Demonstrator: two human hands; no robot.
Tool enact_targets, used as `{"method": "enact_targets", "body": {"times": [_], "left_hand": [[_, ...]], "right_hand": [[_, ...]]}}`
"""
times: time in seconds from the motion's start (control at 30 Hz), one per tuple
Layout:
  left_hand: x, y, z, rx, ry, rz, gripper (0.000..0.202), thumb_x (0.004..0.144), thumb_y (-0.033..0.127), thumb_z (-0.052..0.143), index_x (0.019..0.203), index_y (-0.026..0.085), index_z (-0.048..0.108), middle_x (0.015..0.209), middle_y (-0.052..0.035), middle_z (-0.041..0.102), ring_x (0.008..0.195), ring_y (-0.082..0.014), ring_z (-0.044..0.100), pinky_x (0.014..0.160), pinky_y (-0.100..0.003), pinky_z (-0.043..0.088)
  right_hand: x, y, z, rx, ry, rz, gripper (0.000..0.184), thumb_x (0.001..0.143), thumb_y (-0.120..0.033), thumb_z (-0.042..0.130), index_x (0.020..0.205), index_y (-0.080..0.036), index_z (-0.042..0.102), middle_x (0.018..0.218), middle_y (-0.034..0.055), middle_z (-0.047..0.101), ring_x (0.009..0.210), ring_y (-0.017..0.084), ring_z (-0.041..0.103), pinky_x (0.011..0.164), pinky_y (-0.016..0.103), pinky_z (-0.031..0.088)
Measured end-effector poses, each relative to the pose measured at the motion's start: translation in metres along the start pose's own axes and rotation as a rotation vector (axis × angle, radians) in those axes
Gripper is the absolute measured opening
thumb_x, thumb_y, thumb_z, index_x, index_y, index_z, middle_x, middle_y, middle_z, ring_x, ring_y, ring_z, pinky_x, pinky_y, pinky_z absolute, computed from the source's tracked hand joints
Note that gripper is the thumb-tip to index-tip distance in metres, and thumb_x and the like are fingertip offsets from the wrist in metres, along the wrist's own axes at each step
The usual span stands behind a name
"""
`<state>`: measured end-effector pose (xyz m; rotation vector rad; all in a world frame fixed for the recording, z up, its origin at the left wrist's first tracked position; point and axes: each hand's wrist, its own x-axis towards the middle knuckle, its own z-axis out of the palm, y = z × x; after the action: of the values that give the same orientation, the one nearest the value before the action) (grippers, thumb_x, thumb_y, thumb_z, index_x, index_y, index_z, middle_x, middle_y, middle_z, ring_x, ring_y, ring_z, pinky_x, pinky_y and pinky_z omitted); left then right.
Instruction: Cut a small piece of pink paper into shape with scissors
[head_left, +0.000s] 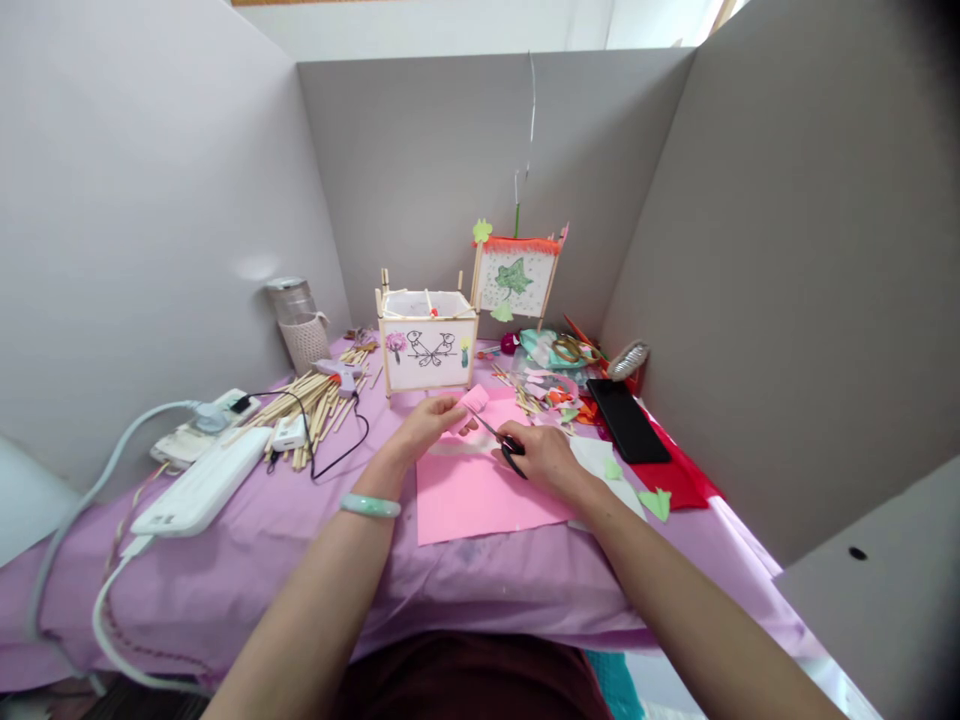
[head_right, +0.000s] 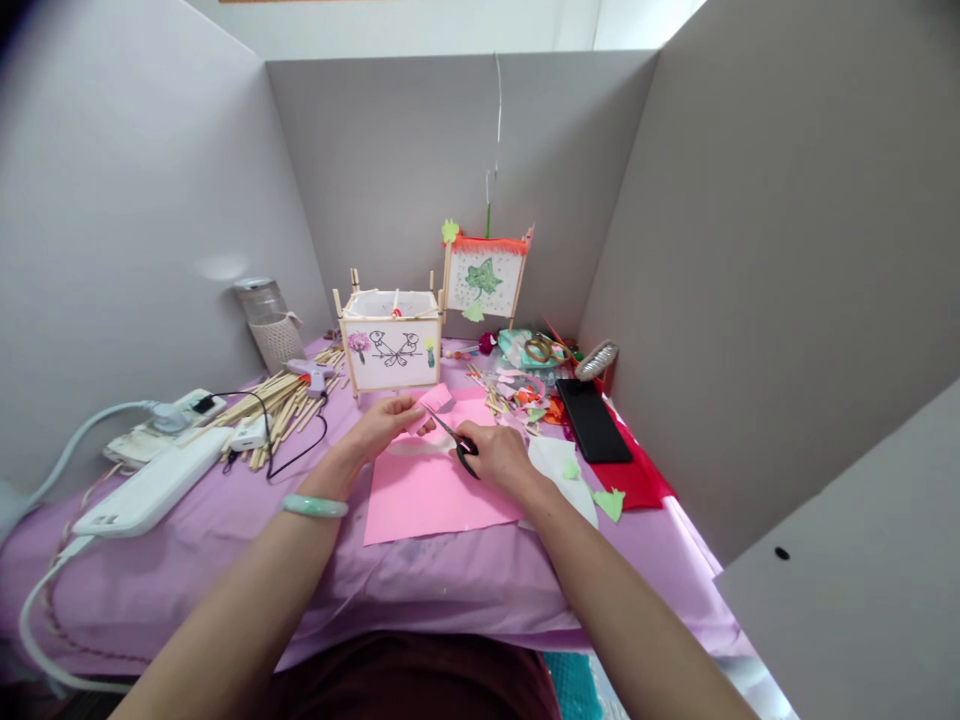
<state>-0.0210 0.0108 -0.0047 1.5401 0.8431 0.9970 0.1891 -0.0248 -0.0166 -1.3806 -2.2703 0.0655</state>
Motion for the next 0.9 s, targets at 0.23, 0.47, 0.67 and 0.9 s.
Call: {"method": "enact_targets", "body": {"times": [0.23, 0.47, 0.67, 0.9], "left_hand": [[0.001, 0.004, -0.001, -0.073, 0.22, 0.014, 0.026, 0.07, 0.034, 0.066, 0.082, 0.011, 0.066, 0.078, -0.0061, 0.066, 0.07, -0.0141, 0.059, 0.068, -0.027, 0.045], [-0.001, 0.005, -0.002, -0.161, 0.263, -0.001, 0.029, 0.067, 0.034, 0.07, 0.081, 0.01, 0.064, 0.078, -0.0058, 0.063, 0.062, -0.0111, 0.055, 0.065, -0.027, 0.045], [-0.001, 0.003, -0.003, -0.174, 0.253, -0.011, 0.028, 0.065, 0.035, 0.071, 0.077, 0.011, 0.061, 0.072, -0.0024, 0.059, 0.061, -0.0109, 0.055, 0.066, -0.027, 0.045], [-0.001, 0.002, -0.004, -0.15, 0.258, -0.005, 0.032, 0.063, 0.035, 0.072, 0.083, 0.013, 0.061, 0.073, -0.0014, 0.059, 0.062, -0.0107, 0.055, 0.064, -0.026, 0.045]], "right_hand": [[-0.002, 0.002, -0.006, 0.035, -0.106, 0.054, 0.029, 0.076, -0.035, 0.064, 0.103, -0.024, 0.059, 0.082, 0.0008, 0.069, 0.074, 0.017, 0.062, 0.06, 0.022, 0.032], [-0.002, 0.011, -0.018, 0.124, -0.295, -0.094, 0.048, 0.069, -0.027, 0.068, 0.115, -0.02, 0.056, 0.103, 0.0062, 0.064, 0.09, 0.02, 0.058, 0.07, 0.024, 0.038], [-0.003, 0.011, -0.02, 0.052, -0.263, -0.198, 0.039, 0.075, -0.026, 0.063, 0.114, -0.025, 0.063, 0.101, 0.0059, 0.059, 0.095, 0.02, 0.053, 0.078, 0.027, 0.037], [-0.001, 0.015, -0.021, 0.082, -0.297, -0.224, 0.027, 0.075, -0.024, 0.065, 0.101, -0.022, 0.069, 0.1, 0.0063, 0.061, 0.093, 0.019, 0.054, 0.079, 0.028, 0.039]]}}
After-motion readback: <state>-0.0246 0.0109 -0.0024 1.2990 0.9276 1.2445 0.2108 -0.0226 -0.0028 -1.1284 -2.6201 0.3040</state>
